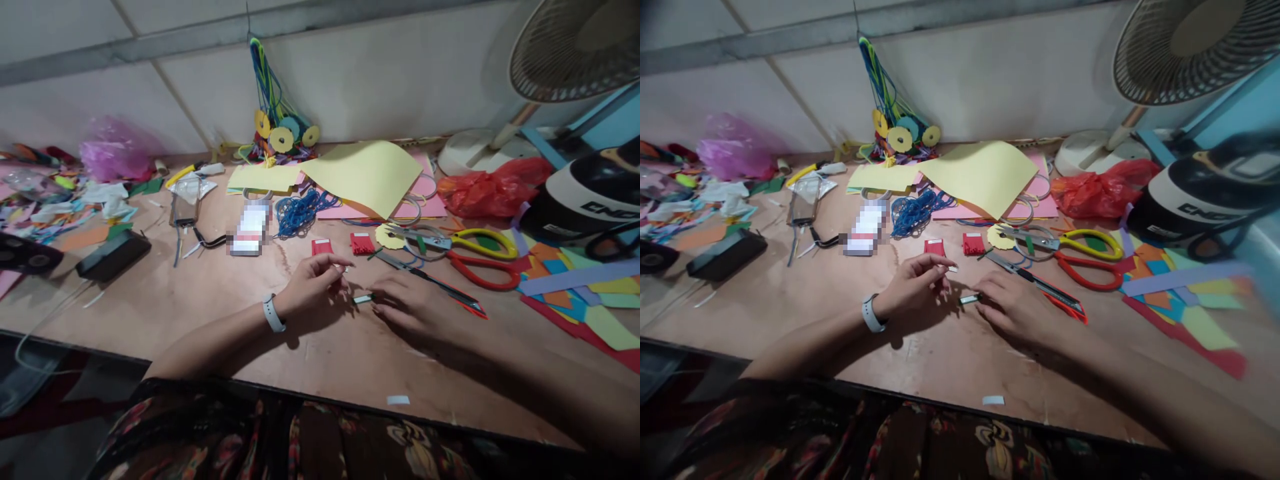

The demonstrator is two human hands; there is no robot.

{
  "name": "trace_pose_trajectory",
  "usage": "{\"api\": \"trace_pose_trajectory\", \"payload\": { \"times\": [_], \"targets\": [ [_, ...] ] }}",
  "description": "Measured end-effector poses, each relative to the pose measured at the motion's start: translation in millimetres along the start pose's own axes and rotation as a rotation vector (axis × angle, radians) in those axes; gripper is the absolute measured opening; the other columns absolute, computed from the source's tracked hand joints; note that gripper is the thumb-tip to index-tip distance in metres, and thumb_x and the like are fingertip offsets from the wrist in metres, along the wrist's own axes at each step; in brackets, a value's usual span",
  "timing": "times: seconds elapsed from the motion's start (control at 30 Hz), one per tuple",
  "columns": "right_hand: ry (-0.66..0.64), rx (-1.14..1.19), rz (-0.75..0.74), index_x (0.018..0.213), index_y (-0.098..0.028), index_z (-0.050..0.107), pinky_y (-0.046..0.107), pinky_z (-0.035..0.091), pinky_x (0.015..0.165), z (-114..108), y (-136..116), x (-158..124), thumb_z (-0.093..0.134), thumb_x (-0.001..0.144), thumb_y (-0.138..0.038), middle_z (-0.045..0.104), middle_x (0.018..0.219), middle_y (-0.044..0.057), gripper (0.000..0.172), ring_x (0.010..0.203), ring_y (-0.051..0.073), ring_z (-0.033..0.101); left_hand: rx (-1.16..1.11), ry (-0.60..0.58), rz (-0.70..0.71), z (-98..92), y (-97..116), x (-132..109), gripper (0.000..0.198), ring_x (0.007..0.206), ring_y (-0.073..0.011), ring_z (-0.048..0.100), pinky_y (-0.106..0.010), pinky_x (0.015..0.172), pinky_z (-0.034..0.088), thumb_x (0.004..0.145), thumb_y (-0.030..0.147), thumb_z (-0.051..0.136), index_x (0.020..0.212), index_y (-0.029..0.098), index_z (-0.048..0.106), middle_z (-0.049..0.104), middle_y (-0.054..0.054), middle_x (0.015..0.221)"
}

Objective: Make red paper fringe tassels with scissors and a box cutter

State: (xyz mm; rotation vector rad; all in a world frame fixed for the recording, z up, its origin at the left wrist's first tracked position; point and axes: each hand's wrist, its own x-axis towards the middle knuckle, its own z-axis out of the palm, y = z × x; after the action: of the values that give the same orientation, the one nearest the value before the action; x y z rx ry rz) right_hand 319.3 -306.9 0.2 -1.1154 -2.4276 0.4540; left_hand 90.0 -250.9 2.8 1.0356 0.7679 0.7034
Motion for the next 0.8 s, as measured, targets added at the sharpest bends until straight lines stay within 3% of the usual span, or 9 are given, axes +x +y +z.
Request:
{"api": "trace_pose_trajectory", "payload": {
  "times": [0.17, 0.5, 0.67, 0.8],
  "targets": [
    [-0.005, -0.264, -0.151, 0.106, -0.014, 0.066, 0.035, 0.05, 0.08, 13.6, 5.2, -0.8, 0.052, 0.095, -0.015, 0.065, 0.1, 0.012, 0.018, 0.092, 0.022, 0.059, 0.101, 0.009, 0.021, -0.9, -0.1, 0.1, 0.018, 0.058, -0.008, 0.062, -0.021, 0.058, 0.048, 0.093, 0.027, 0.058, 0.103, 0.013, 0.065, 0.065, 0.0, 0.069],
    [0.086, -0.363, -0.286, 0.105, -0.011, 0.063, 0.036, 0.051, 0.08, 21.8, 13.0, -3.4, 0.049, 0.093, -0.01, 0.065, 0.1, 0.013, 0.018, 0.091, 0.023, 0.058, 0.221, 0.016, 0.008, -3.2, -3.3, 2.6, 0.016, 0.055, -0.0074, 0.061, -0.018, 0.053, 0.045, 0.092, 0.021, 0.057, 0.103, 0.011, 0.064, 0.066, -0.001, 0.068],
    [0.127, -0.298, -0.249, 0.109, -0.011, 0.061, 0.035, 0.052, 0.081, 22.8, 15.2, -4.6, 0.05, 0.093, -0.009, 0.064, 0.102, 0.013, 0.019, 0.092, 0.022, 0.059, 0.223, 0.025, 0.036, -4.8, -5.7, 3.3, 0.021, 0.053, -0.0083, 0.062, -0.017, 0.05, 0.046, 0.092, 0.027, 0.059, 0.106, 0.012, 0.061, 0.066, -0.001, 0.067],
    [0.288, -0.37, -0.302, 0.111, -0.012, 0.062, 0.038, 0.053, 0.082, 19.2, 11.7, -5.1, 0.057, 0.09, -0.011, 0.067, 0.101, 0.013, 0.022, 0.094, 0.023, 0.06, 0.227, 0.048, -0.024, -3.3, -4.4, 1.9, 0.037, 0.045, -0.01, 0.06, -0.017, 0.04, 0.04, 0.095, 0.048, 0.052, 0.088, 0.013, 0.06, 0.064, -0.002, 0.059]
  ]
}}
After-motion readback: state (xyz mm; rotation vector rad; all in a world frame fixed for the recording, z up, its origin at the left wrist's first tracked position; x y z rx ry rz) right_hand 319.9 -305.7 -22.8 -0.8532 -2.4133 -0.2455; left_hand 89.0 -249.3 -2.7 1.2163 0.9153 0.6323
